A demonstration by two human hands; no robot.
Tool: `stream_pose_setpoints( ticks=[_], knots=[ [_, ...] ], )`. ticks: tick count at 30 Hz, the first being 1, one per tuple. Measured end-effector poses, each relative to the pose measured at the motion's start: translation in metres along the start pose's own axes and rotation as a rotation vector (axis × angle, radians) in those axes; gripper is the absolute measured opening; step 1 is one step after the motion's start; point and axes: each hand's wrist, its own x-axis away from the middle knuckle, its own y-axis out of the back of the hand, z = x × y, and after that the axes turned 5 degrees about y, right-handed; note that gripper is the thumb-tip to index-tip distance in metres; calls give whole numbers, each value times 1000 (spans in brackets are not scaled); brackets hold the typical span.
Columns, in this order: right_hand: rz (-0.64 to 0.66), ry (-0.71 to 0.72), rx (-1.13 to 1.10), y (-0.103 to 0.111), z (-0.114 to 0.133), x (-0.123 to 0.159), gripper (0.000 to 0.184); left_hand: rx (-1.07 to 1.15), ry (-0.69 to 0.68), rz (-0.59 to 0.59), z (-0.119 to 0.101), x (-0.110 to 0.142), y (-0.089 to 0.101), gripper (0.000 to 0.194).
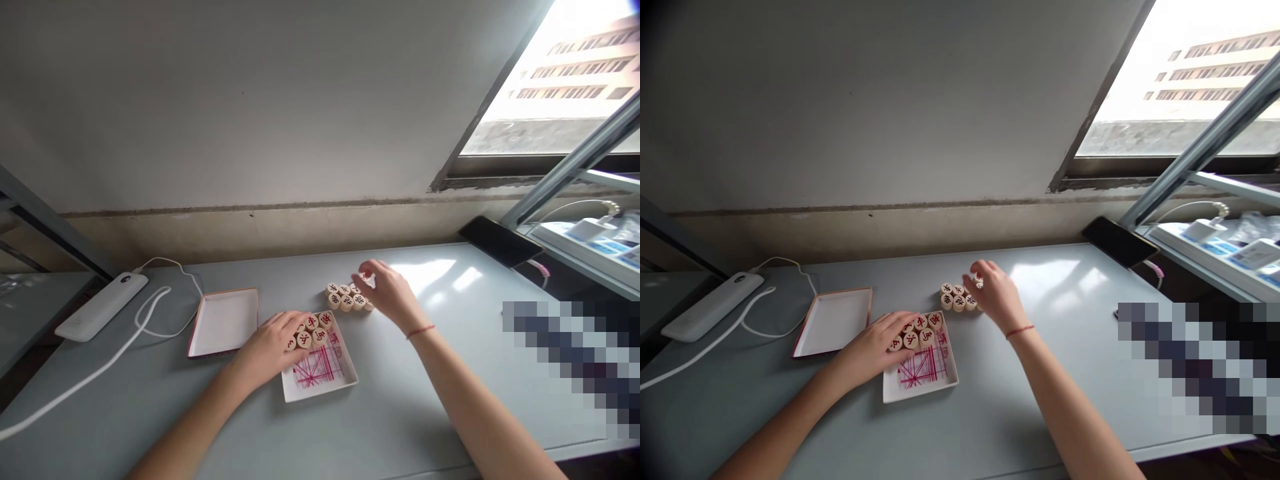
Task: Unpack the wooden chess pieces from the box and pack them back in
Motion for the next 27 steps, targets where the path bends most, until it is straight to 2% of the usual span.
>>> stream_pose_setpoints(
  ticks=[1,3,5,7,11,15,16,18,21,24,27],
  knots=[
    [14,-107,75,0,-7,-9,28,1,-9,1,0,0,1,48],
    [165,-257,168,-2,-17,-26,35,0,-19,4,2,1,2,48],
    [340,-326,224,-5,-20,-39,35,-7,-12,5,3,1,2,48],
    [435,-337,249,-9,-21,-49,29,-24,-1,14,4,2,1,49],
    [429,-310,248,-11,-22,-58,22,-77,-15,0,5,3,1,52],
    [311,-249,208,5,-9,-47,24,-79,-49,-118,0,0,5,45],
    [274,-215,169,11,-1,-40,25,-65,-57,-155,-3,-2,6,42],
    [216,-73,-126,18,16,-21,25,-27,-74,-218,-11,-7,8,41],
    [330,47,-569,17,39,9,30,38,-89,-275,-22,-16,7,44],
    [381,64,-866,6,48,27,33,125,-79,-297,-30,-23,1,36],
    [407,21,-1003,-3,44,30,35,196,-32,-291,-33,-23,-4,26]
  ],
)
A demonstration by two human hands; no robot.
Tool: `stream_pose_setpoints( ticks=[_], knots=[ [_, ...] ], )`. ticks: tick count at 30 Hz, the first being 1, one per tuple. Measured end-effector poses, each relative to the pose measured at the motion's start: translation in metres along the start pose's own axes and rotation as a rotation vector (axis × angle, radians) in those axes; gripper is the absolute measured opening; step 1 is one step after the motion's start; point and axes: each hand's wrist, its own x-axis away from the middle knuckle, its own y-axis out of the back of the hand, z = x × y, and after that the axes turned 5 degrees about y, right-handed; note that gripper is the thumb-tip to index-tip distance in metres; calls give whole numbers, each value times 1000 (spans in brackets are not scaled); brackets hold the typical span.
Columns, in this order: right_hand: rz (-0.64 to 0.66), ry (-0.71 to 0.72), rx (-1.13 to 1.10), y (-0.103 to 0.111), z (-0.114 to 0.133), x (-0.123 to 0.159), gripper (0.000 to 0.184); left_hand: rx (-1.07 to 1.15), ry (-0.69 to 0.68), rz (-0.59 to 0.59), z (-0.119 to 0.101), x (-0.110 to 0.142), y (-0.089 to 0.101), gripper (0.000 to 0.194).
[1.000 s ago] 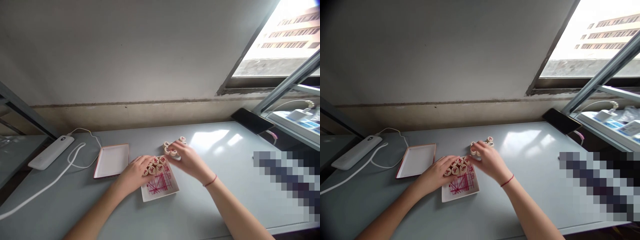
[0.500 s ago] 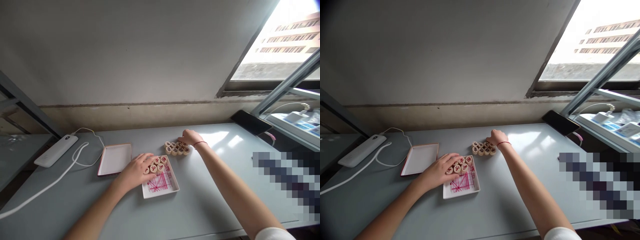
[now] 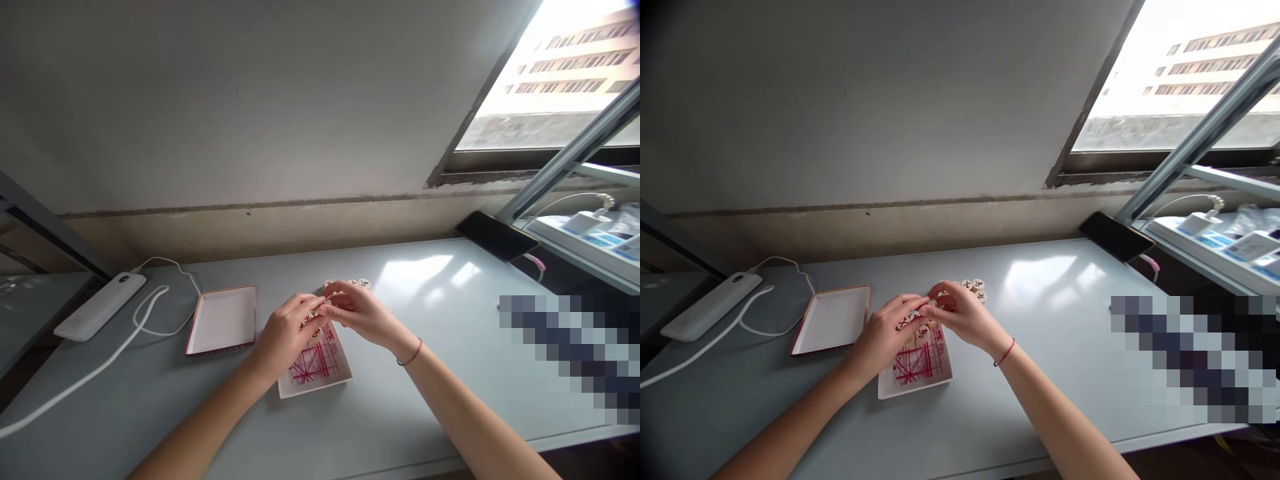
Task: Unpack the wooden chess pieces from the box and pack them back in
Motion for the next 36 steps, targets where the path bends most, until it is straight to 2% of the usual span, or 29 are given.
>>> stream_pose_setpoints(
  ticks=[2,5,9,13,17,19,22,28,33,36],
  knots=[
    [-21,-22,-14,5,-3,-1,36,11,38,7,0,4,-1,23],
    [-122,-30,-1,16,-3,1,36,-12,37,75,-1,11,-3,17],
    [-194,-36,5,29,1,5,34,-159,-123,123,-2,18,-11,9],
    [-138,-26,89,33,1,10,31,-323,-224,143,1,19,-18,9],
    [-35,74,338,26,2,17,17,-436,-199,116,7,17,-16,7],
    [43,130,436,21,5,21,16,-486,-173,110,9,16,-15,14],
    [118,117,571,12,9,25,18,-521,-147,116,11,15,-15,20],
    [130,120,861,-4,5,23,7,-515,-138,126,18,14,-10,26],
    [159,184,992,-14,-9,21,12,-517,-94,181,29,17,-8,53],
    [136,214,1052,-16,-14,20,10,-478,-44,211,35,19,-11,61]
  ],
)
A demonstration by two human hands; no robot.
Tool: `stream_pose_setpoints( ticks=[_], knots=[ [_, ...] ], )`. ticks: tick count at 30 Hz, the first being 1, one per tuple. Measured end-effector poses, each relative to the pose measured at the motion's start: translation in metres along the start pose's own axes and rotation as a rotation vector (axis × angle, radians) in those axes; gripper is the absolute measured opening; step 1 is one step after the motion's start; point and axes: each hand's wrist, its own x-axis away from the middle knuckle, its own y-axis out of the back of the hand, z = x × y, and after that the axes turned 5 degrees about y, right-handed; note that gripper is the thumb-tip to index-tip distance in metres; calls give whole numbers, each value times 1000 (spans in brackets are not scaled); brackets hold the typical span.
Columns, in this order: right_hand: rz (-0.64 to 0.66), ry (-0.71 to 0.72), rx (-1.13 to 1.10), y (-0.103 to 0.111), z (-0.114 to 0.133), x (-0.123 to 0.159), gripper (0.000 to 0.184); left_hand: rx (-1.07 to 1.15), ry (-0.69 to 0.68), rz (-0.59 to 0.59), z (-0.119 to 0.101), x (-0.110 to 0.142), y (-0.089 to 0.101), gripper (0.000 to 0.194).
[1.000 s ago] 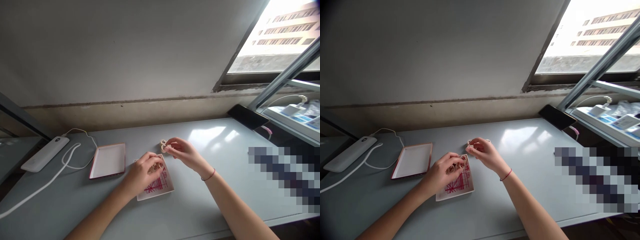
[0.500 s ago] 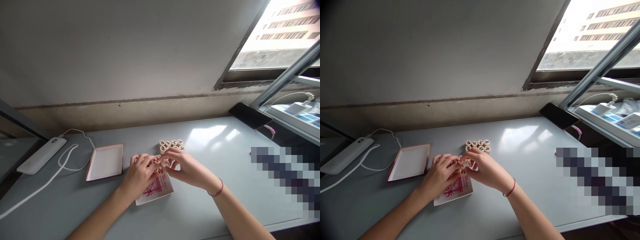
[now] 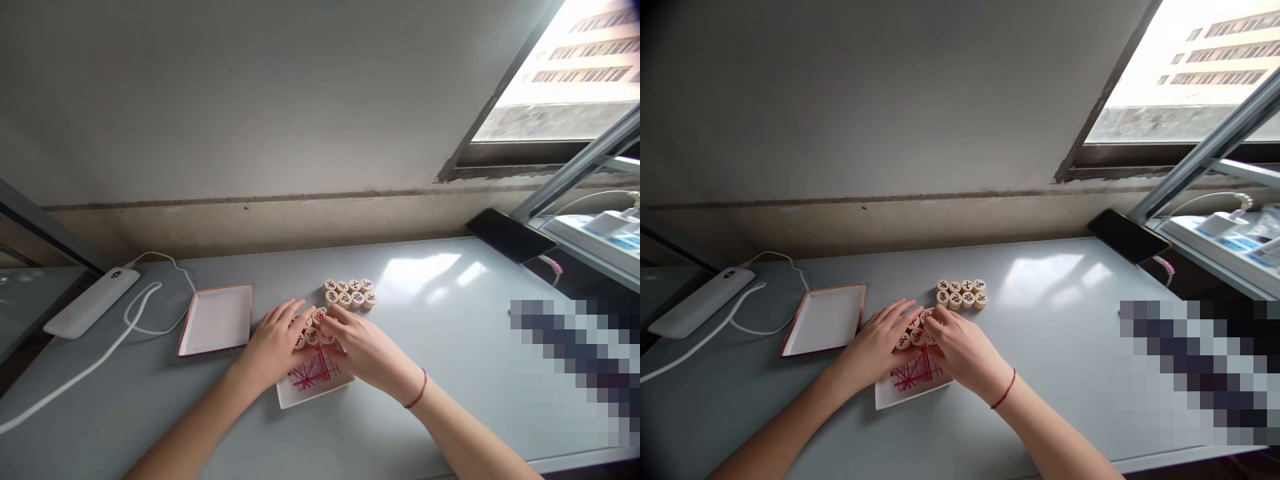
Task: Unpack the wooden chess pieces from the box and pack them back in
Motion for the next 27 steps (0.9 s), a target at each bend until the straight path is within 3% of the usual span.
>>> stream_pose_setpoints(
  ticks=[6,10,17,22,27],
  knots=[
    [-5,-17,29,0,0,-3,9,110,-4,53,0,-3,3,56],
    [8,-24,-101,10,-3,-3,11,131,7,89,-2,-5,10,55],
    [-200,-130,-242,22,-25,-4,16,170,22,141,0,-4,16,69],
    [-216,-205,-293,17,-33,-6,22,152,0,137,2,-3,14,61],
    [-244,-320,-237,19,-44,-18,23,159,-12,138,5,-3,22,70]
  ],
)
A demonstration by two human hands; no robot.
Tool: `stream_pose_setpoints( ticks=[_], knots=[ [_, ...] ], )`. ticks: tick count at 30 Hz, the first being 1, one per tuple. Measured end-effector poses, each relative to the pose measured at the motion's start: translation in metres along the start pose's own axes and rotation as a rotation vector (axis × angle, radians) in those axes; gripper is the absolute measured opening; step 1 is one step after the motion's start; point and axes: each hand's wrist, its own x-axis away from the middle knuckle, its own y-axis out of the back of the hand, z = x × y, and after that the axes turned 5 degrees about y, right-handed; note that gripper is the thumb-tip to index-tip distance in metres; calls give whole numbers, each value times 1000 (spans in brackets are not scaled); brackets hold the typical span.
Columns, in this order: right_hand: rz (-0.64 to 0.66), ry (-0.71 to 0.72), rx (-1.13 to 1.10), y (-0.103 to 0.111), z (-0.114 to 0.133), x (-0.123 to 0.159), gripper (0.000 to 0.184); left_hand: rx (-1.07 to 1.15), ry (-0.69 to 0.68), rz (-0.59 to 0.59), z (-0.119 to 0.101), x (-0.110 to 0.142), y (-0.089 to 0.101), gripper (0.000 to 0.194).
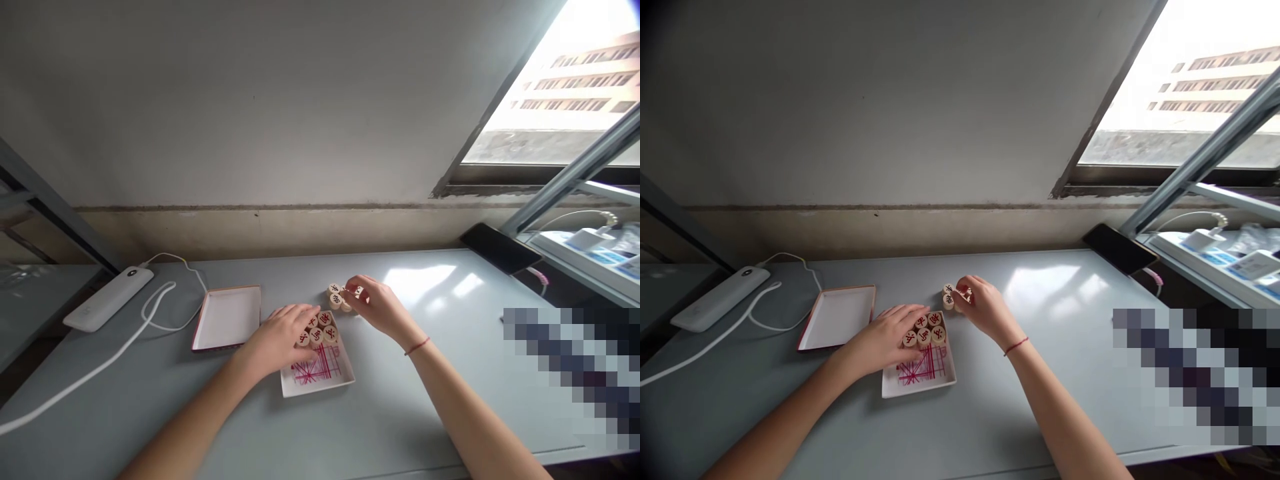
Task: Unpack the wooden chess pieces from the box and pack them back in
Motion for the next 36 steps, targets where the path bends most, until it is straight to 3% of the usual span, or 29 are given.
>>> stream_pose_setpoints(
  ticks=[4,7,11,17,23,26,29,32,36],
  knots=[
    [32,-91,204,-4,6,-23,27,-10,1,15,7,11,13,71],
    [127,-156,343,-10,18,-41,33,-13,-2,-60,13,24,18,67],
    [272,-192,485,-16,32,-54,29,-60,-12,-141,18,36,15,68],
    [327,-221,517,-20,38,-58,16,-143,30,-174,17,32,8,72],
    [315,-197,508,-18,42,-62,17,-90,-12,-241,17,35,8,69],
    [202,-40,293,-13,55,-49,23,-34,13,-376,15,36,9,56],
    [166,100,-152,-12,72,-22,29,60,31,-483,8,37,9,48],
    [206,96,-399,-18,84,2,25,143,-12,-479,1,39,9,36],
    [230,78,-522,-28,80,15,23,222,-24,-389,-1,41,12,24]
  ],
)
